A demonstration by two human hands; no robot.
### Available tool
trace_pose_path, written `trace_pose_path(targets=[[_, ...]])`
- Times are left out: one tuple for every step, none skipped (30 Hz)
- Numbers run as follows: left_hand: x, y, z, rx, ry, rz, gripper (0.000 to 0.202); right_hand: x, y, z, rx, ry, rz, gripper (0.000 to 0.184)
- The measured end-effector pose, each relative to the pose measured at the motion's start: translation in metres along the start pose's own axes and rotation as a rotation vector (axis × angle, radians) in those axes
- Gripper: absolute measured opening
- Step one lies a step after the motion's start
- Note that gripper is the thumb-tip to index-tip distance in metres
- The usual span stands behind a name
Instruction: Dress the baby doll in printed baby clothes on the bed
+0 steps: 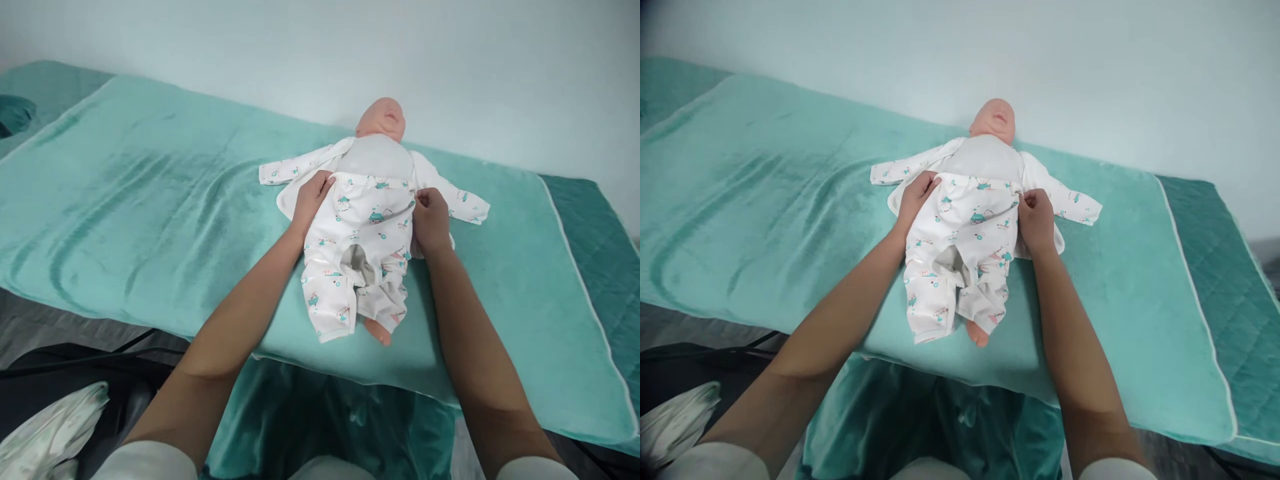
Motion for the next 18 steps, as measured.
trace_pose_path(targets=[[0.000,0.002,0.000,0.016,0.015,0.013,0.021,0.003,0.002,-0.002,-0.028,0.027,0.061,0.015],[0.001,0.004,0.001,0.030,0.029,0.026,0.018,0.005,0.005,-0.006,-0.036,0.065,0.096,0.014],[0.001,0.006,0.002,0.041,0.045,0.033,0.015,0.005,0.006,-0.009,-0.038,0.095,0.092,0.012],[0.002,0.010,0.003,0.051,0.067,0.031,0.011,0.006,0.007,-0.011,-0.042,0.109,0.082,0.010],[0.002,0.013,0.005,0.060,0.097,0.020,0.008,0.007,0.008,-0.012,-0.059,0.105,0.065,0.011],[0.003,0.017,0.007,0.070,0.133,0.003,0.006,0.007,0.009,-0.012,-0.092,0.084,0.040,0.012],[0.004,0.021,0.008,0.081,0.171,-0.019,0.005,0.008,0.010,-0.011,-0.135,0.045,0.012,0.015],[0.006,0.025,0.009,0.095,0.207,-0.039,0.005,0.009,0.011,-0.009,-0.183,-0.009,-0.016,0.019],[0.008,0.029,0.009,0.110,0.237,-0.055,0.006,0.010,0.012,-0.007,-0.228,-0.071,-0.046,0.022],[0.010,0.032,0.009,0.126,0.261,-0.072,0.008,0.010,0.013,-0.006,-0.264,-0.133,-0.077,0.025],[0.012,0.035,0.008,0.141,0.279,-0.092,0.008,0.011,0.014,-0.005,-0.288,-0.188,-0.112,0.027],[0.013,0.037,0.007,0.155,0.294,-0.119,0.009,0.011,0.015,-0.005,-0.302,-0.233,-0.148,0.029],[0.014,0.038,0.005,0.165,0.309,-0.146,0.009,0.012,0.016,-0.006,-0.310,-0.264,-0.181,0.030],[0.014,0.039,0.004,0.175,0.321,-0.170,0.009,0.012,0.018,-0.006,-0.317,-0.283,-0.211,0.031],[0.014,0.039,0.003,0.184,0.333,-0.190,0.009,0.013,0.018,-0.007,-0.322,-0.293,-0.233,0.032],[0.014,0.039,0.002,0.192,0.343,-0.202,0.009,0.014,0.019,-0.007,-0.327,-0.294,-0.248,0.033],[0.014,0.039,0.002,0.196,0.351,-0.207,0.009,0.015,0.020,-0.008,-0.329,-0.283,-0.254,0.034],[0.015,0.039,0.002,0.199,0.358,-0.207,0.010,0.015,0.021,-0.009,-0.326,-0.262,-0.255,0.034]])
Point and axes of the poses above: each hand's wrist, its own y-axis away from the middle knuckle, its own x-axis out of the back of the hand, z = x × y, the point moved 4 cm from there along -y, towards the middle knuckle, and after that the axes turned 10 degrees about -y, right-handed, at the moved point
